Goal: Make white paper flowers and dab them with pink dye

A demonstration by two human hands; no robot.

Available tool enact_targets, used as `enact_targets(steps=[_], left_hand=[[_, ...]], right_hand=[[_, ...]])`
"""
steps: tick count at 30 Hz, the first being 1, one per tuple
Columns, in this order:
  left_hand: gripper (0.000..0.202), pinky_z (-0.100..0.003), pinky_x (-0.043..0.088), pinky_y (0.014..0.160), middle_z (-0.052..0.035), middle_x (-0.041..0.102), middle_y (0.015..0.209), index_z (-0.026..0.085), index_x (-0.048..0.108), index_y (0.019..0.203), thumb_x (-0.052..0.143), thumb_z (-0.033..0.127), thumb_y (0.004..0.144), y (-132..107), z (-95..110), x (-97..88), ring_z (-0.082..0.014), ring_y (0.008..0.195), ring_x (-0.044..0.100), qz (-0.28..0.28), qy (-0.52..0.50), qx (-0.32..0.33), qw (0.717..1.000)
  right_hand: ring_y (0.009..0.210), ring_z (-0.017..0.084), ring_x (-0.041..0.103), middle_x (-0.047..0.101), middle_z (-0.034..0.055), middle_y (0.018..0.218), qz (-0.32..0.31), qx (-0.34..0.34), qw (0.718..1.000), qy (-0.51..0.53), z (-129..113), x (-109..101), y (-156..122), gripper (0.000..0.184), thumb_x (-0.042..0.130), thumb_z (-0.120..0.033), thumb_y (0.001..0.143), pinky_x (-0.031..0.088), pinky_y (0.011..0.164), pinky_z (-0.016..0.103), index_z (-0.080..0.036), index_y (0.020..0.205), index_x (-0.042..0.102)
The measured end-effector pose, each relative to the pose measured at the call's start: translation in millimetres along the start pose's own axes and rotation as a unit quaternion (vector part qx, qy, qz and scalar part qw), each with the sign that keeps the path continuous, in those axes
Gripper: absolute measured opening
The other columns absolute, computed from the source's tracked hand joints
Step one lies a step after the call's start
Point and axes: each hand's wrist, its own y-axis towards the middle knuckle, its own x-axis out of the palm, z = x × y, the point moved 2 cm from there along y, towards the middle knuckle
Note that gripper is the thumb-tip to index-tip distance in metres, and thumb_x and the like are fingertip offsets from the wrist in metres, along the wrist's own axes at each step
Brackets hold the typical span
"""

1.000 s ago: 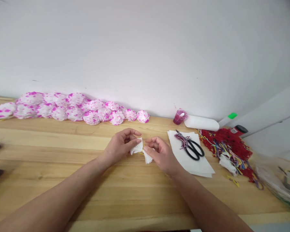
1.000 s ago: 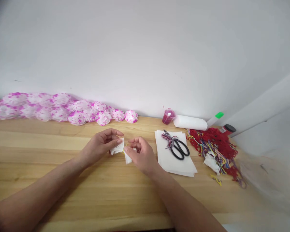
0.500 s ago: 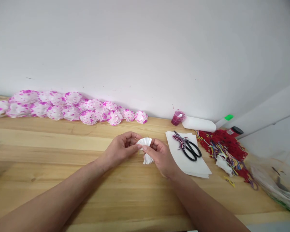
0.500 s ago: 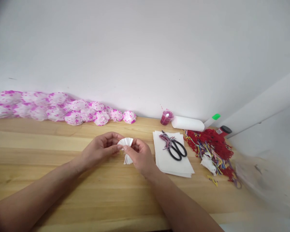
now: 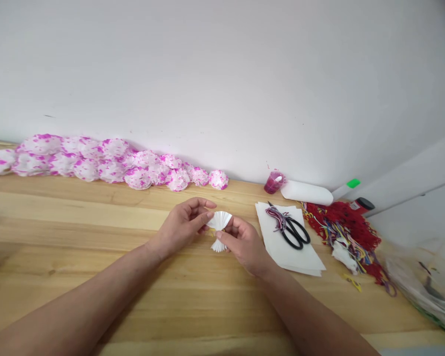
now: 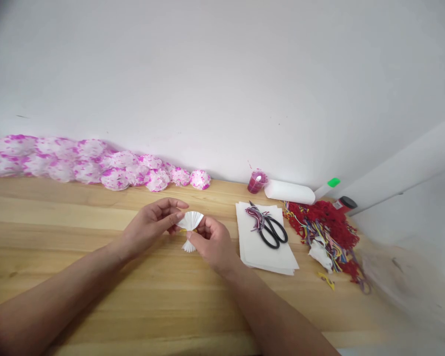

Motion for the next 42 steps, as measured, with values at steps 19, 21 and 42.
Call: enact_targets(steps=[19,21,42], left_hand=[[0.036,-0.022,0.04,0.055,0.0028,0.061,0.064,0.017,0.061,0.111,0.07,0.037,0.082,0.1,-2.4,-0.5,-0.0113,0.057,0.054,-0.029,0.009,-0.016,0.999],[0.037,-0.022,0.039,0.055,0.0029,0.062,0.064,0.018,0.06,0.112,0.07,0.037,0.082,0.2,-3.0,-0.8,-0.0112,0.057,0.054,-0.032,0.008,-0.013,0.999],[0.039,-0.022,0.038,0.05,-0.0014,0.063,0.067,0.015,0.073,0.088,0.071,0.052,0.077,0.5,-12.0,2.7,-0.0108,0.055,0.052,-0.006,-0.008,-0.069,0.998]], right_hand=[[0.06,0.01,0.055,0.063,-0.0021,0.071,0.032,0.003,0.996,0.084,0.4,-0.2,1.2,0.033,0.078,-0.038,0.073,0.044,0.054,0.022,-0.017,0.096,0.067],[0.059,0.01,0.053,0.063,-0.0026,0.07,0.046,0.001,0.993,0.106,0.6,-0.4,2.2,0.033,0.079,-0.038,0.072,0.045,0.055,0.023,-0.017,0.093,0.067],[0.057,0.012,0.053,0.064,-0.0017,0.07,0.057,0.001,0.995,0.085,0.2,-5.2,1.9,0.034,0.077,-0.043,0.074,0.043,0.054,0.025,-0.018,0.093,0.065]])
